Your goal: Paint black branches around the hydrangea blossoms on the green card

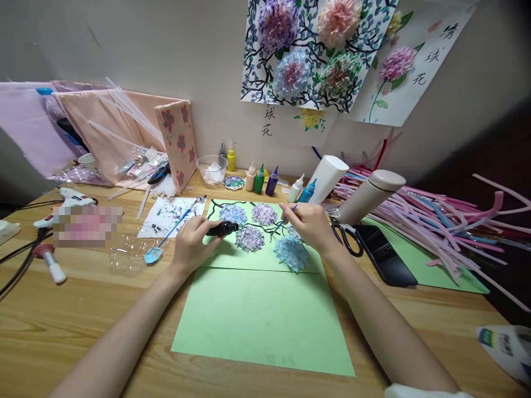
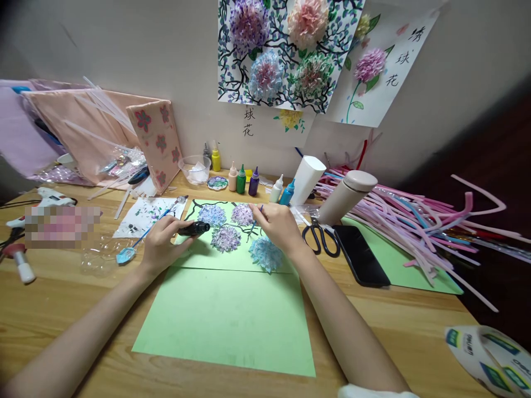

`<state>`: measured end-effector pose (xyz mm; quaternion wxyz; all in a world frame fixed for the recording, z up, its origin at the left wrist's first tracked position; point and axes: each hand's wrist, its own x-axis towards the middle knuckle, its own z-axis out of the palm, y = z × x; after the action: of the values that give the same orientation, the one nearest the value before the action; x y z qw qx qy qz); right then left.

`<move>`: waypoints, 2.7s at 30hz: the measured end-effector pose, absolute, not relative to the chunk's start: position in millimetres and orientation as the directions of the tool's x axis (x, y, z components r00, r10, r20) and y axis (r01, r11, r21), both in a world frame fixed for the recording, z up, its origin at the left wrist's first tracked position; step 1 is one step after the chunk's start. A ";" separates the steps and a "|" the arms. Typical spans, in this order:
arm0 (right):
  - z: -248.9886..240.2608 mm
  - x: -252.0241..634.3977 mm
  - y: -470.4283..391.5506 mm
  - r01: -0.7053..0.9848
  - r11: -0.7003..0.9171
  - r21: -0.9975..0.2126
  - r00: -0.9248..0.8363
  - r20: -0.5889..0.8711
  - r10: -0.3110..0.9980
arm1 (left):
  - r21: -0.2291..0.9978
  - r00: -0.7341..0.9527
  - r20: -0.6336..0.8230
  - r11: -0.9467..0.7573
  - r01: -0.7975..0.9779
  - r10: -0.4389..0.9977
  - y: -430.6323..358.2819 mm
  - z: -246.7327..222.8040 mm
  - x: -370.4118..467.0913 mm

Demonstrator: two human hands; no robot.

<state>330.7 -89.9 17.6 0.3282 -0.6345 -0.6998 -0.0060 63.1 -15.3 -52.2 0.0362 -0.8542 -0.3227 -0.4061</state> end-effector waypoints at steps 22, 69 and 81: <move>21.9 327.0 -92.6 0.878 0.170 -0.447 0.021 0.390 0.921 | 0.200 0.457 0.730 -0.799 0.568 0.508 -14.8 -50.3 64.2; 30.6 322.0 -102.5 0.732 0.307 -0.608 0.157 0.589 0.793 | 0.223 0.446 0.710 -0.775 0.592 0.545 -16.0 -52.0 64.7; 1.3 321.3 -86.0 0.756 0.311 -0.576 -0.002 0.473 0.881 | 0.225 0.439 0.705 -0.762 0.607 0.558 -16.4 -52.2 64.1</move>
<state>321.3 -86.0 1.3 0.4006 -0.5817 -0.7036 0.0781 64.1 -16.4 -52.2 0.0305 -0.8477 -0.3434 -0.4033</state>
